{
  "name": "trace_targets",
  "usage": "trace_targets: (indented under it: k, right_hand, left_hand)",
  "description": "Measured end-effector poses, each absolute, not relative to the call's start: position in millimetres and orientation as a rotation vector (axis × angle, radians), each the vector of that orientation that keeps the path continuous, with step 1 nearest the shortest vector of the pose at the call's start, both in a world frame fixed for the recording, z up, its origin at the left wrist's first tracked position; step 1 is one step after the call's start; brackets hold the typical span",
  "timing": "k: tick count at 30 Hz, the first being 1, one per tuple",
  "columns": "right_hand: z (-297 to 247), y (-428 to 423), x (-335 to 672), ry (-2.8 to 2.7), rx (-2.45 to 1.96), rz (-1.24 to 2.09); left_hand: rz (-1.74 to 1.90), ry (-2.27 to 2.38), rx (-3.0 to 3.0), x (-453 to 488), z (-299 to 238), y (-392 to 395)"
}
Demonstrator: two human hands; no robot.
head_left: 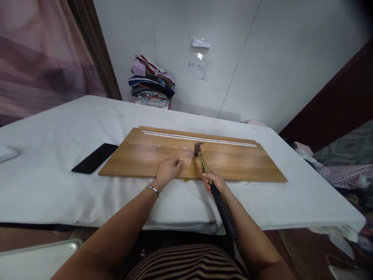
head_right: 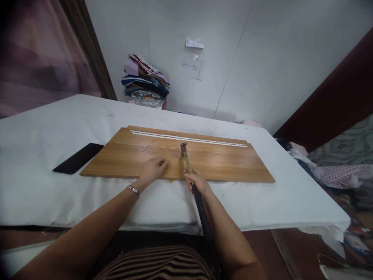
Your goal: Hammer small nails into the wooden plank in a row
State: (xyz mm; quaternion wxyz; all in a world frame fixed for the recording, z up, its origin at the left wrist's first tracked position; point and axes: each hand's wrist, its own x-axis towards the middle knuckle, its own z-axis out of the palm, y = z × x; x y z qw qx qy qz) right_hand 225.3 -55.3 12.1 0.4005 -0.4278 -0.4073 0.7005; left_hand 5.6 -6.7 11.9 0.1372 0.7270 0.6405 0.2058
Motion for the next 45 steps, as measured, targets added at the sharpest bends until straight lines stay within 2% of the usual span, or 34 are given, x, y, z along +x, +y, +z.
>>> trace_targets:
  k: [45]
  right_hand:
    - [-5.6, -51.8, 258.1, -1.029, -0.853, 1.9]
  left_hand:
    - [0.681, 1.824, 2.03, 4.0, 7.3, -3.8]
